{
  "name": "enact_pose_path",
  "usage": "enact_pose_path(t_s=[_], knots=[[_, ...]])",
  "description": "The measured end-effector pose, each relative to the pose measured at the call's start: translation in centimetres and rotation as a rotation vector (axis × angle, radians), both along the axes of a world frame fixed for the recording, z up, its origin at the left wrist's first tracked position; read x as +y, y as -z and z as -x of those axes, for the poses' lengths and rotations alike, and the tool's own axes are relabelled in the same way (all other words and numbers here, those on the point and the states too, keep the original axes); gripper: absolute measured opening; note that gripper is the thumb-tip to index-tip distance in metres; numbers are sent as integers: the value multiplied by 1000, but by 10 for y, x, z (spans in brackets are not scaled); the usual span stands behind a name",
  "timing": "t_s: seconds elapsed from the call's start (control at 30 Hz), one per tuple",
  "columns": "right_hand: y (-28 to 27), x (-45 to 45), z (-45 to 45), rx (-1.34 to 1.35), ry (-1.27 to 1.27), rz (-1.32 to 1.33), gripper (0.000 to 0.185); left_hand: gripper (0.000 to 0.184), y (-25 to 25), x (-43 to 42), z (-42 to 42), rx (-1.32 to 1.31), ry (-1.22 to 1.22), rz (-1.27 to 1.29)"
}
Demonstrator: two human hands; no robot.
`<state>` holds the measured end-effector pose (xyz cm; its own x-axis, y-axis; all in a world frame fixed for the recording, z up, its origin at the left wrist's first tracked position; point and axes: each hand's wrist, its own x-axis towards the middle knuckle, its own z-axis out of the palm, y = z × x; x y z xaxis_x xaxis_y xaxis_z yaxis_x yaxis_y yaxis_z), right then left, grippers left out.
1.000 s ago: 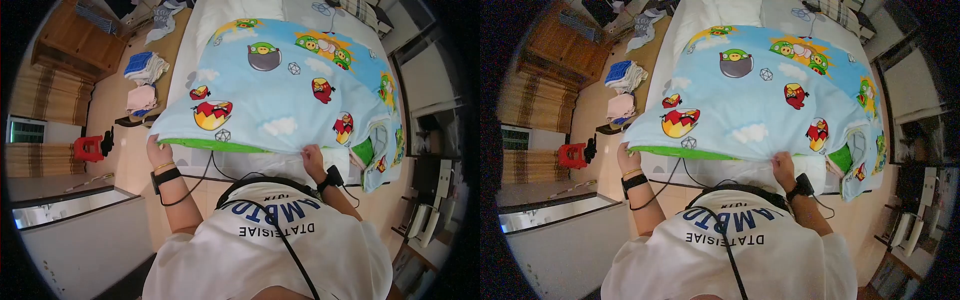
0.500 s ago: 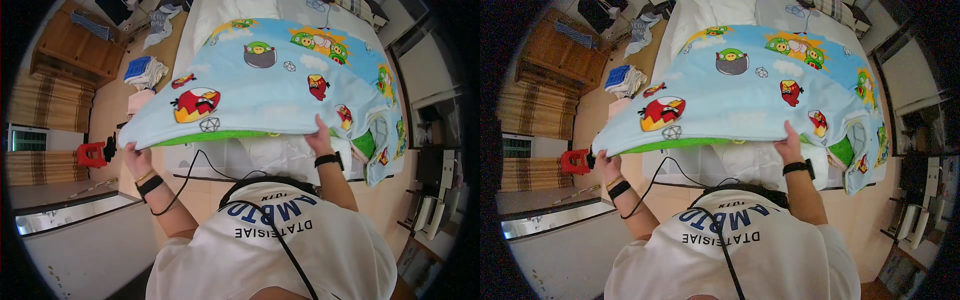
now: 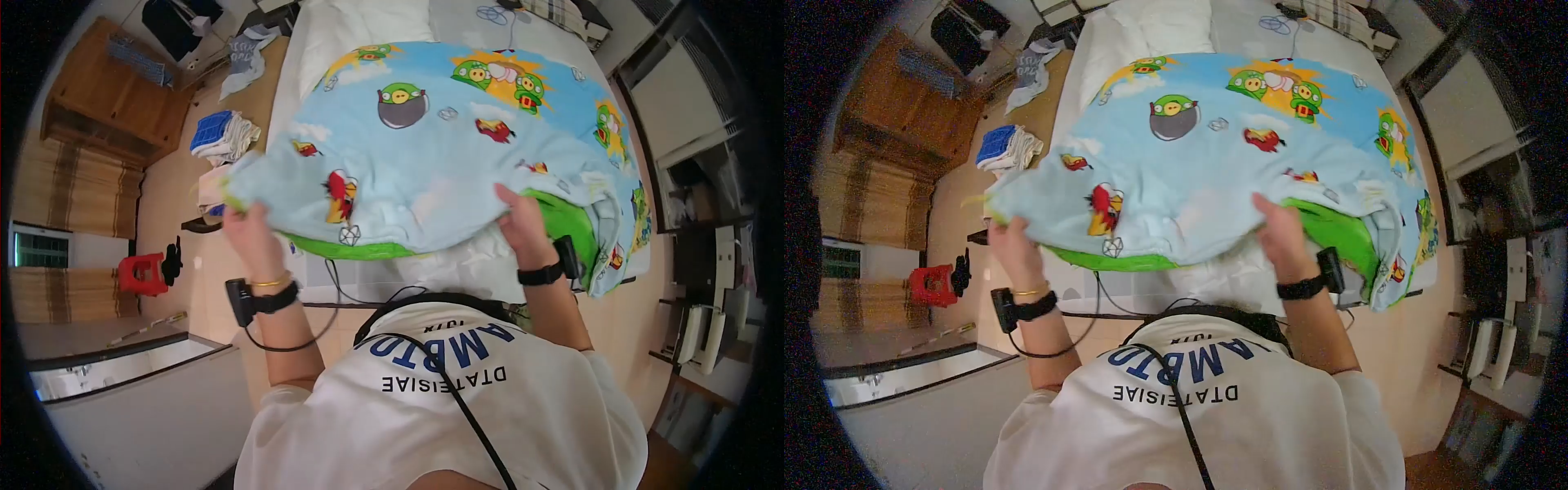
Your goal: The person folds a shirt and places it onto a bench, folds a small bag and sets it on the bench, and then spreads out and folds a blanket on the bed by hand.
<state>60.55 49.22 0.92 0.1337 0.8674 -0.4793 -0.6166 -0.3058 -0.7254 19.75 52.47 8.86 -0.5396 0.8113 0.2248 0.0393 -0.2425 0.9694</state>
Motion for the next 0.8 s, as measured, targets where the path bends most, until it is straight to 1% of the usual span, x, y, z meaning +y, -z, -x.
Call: enact_pose_path(t_s=[0.03, 0.1, 0.17, 0.2, 0.23, 0.3, 0.37, 0.43, 0.47, 0.5, 0.53, 0.6, 0.63, 0.73, 0.77, 0.8], knots=[[-17, -4, 14, -69, -90, 46, 34, 31, 0, -1, -33, 58, 111, 10], [-44, -15, 57, 59, -25, -171, 37, 36, 0, -15, -97, 178, 391, 72], [-37, -19, 61, 1, -86, -65, 35, 42, 9, -36, -157, 124, 625, 159], [-31, -22, 58, -25, -113, -11, 34, 54, 18, -37, -173, 447, 743, 150], [-25, -22, 53, -3, -89, -23, 34, 72, 21, -40, -192, 796, 753, -11], [-17, -32, 45, 41, -30, -55, 34, 79, 25, -53, -219, 885, 720, 6], [-18, -39, 38, -15, -65, -27, 34, 83, 41, -53, -237, 980, 647, 8], [-13, -43, 31, -37, -144, -13, 35, 80, 60, -41, -248, 1050, 609, 20], [-14, -44, 28, -18, -142, -55, 34, 78, 67, -34, -251, 1089, 590, 18], [-17, -45, 25, -1, -139, -97, 34, 68, 71, -28, -254, 1070, 567, -39], [-18, -46, 21, 15, -138, -138, 33, 63, 75, -23, -253, 1045, 576, -38], [-1, -55, 1, 187, -148, -134, 44, 54, 74, -8, -252, 996, 590, -30], [7, -62, -14, 272, -158, -135, 50, 44, 65, -1, -251, 931, 530, -9], [19, -85, -73, 596, 229, 299, 65, 41, 17, 12, -235, 756, 506, -27], [39, -95, -94, 578, 353, 347, 66, 41, -2, 10, -224, 710, 479, -7], [66, -107, -114, 559, 477, 395, 67, 46, -14, 7, -208, 647, 427, -61]])
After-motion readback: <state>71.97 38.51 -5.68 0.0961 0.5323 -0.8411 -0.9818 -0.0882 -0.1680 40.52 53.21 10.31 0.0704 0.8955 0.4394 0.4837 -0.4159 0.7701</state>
